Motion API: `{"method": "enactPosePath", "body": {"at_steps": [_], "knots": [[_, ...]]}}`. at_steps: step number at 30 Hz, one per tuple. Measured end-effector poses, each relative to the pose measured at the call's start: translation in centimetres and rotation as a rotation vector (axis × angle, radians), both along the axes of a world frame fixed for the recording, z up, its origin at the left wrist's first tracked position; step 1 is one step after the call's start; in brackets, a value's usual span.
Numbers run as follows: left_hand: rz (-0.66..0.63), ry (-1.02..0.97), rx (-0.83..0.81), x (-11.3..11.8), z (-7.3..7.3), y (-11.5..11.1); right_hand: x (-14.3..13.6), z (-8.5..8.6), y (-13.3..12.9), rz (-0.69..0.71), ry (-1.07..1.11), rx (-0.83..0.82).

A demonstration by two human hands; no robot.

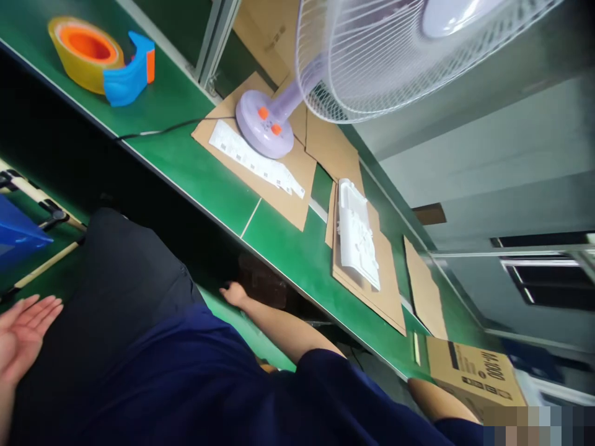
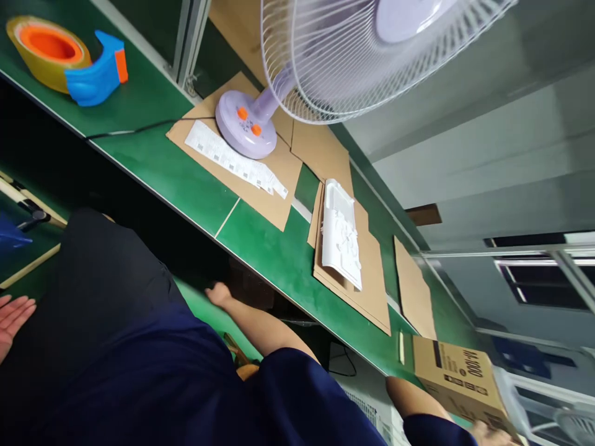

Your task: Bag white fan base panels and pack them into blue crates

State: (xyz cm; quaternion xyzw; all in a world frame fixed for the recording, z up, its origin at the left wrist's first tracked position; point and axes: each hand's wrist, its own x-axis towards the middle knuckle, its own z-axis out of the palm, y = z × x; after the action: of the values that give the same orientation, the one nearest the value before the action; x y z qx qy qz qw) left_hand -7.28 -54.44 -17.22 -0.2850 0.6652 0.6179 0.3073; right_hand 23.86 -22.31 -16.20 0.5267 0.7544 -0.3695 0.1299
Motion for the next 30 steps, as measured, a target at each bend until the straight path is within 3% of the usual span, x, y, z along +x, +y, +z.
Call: {"method": "enactPosePath", "body": {"at_steps": [4, 7, 10, 12, 13, 16, 18, 20, 24, 27, 30], "knots": [[0.033, -0.021, 0.028, -0.2, -0.6, -0.5, -6.8, 0.6, 0.0, 0.136, 0.001, -0.196], [0.107, -0.018, 0.042, -0.2, -0.3, -0.3, -11.3, 3.7, -0.6, 0.294, 0.051, -0.195], [0.174, -0.019, 0.123, 1.3, 1.1, -0.2, -12.5, 7.8, -2.7, 0.527, 0.118, -0.112], [0.162, 0.071, 0.144, 2.6, 1.8, -0.1, -11.8, 9.5, -3.4, 0.71, 0.174, -0.087], [0.093, 0.155, 0.164, 3.2, 1.7, 0.0, -11.5, 9.7, -3.2, 0.811, 0.181, -0.077], [0.098, 0.317, 0.092, 3.9, 0.9, -0.5, -12.2, 8.2, -1.2, 1.218, 0.213, 0.059], [0.067, 0.415, 0.043, 4.1, 0.9, -1.4, -14.0, 7.1, -0.1, 1.411, 0.489, 0.178], [-0.049, 0.554, -0.045, 3.8, 2.0, -2.6, -16.3, 7.0, 0.3, 1.527, 0.787, 0.339], [-0.326, 0.915, -0.476, 0.1, 6.2, -5.7, -20.8, 8.8, -0.7, 1.629, 1.057, 0.541], [-0.224, 0.964, -0.678, -5.2, 8.9, -9.0, -24.3, 9.7, -2.2, 1.588, 1.107, 0.5], [-0.077, 0.908, -0.871, -10.1, 10.9, -13.6, -28.0, 9.8, -3.8, 1.467, 1.021, 0.341]]}}
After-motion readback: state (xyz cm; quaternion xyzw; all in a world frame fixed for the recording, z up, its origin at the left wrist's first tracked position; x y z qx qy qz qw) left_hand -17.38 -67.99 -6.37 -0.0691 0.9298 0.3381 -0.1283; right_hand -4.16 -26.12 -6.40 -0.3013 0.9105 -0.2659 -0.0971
